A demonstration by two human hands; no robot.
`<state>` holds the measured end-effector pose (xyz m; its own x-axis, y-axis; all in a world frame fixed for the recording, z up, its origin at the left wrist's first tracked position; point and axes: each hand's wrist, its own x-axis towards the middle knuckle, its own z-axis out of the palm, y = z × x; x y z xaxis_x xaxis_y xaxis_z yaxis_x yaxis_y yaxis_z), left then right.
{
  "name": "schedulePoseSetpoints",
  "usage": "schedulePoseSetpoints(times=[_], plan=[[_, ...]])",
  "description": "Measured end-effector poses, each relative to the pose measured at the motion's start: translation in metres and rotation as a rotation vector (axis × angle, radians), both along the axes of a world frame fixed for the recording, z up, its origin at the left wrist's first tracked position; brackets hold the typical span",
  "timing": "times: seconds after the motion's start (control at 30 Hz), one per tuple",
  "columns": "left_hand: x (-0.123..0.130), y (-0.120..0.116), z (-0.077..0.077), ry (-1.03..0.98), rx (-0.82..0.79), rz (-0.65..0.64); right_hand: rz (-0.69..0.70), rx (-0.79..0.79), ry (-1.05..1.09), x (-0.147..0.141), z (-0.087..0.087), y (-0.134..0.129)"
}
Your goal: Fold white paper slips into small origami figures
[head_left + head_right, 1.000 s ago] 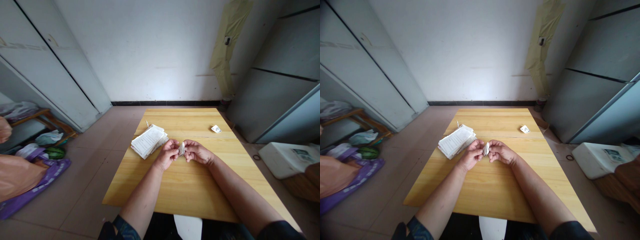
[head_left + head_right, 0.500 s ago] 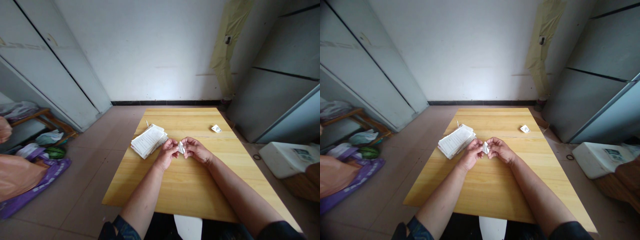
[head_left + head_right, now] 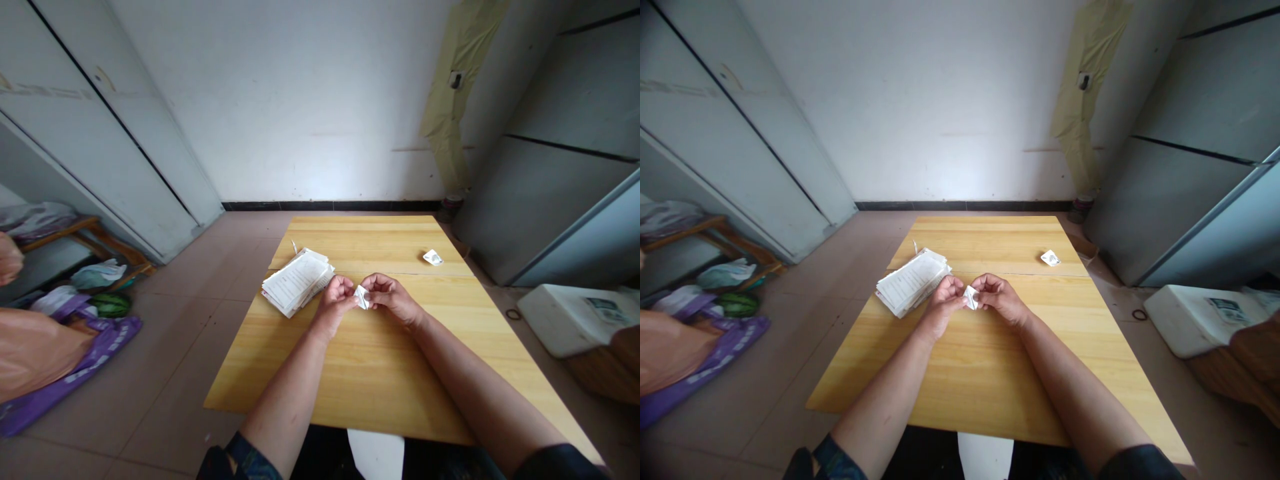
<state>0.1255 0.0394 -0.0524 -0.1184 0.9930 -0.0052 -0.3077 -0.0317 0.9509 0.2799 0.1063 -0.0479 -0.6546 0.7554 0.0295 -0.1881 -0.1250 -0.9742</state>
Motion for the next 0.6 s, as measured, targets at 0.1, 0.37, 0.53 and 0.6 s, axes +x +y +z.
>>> schedulePoseSetpoints(times=[0.1,0.37,0.53,0.6], plan=[[-0.0008,0.0002,0.0001,0.068,0.029,0.017,0.005,0.036,0.022,-0.0020,-0.0006,-0.0007],[0.0007,0.0007,-0.0033,0.274,0.163,0.083,-0.021,0.249,-0.029,-0.0005,-0.0011,-0.0015],[0.0001,0.0006,-0.0051,0.346,0.243,0.148,-0.135,0.395,-0.082,0.0000,0.0009,-0.0027],[0.0002,0.0003,-0.0053,0.361,0.264,0.155,-0.151,0.406,-0.096,-0.0006,-0.0002,-0.0025]])
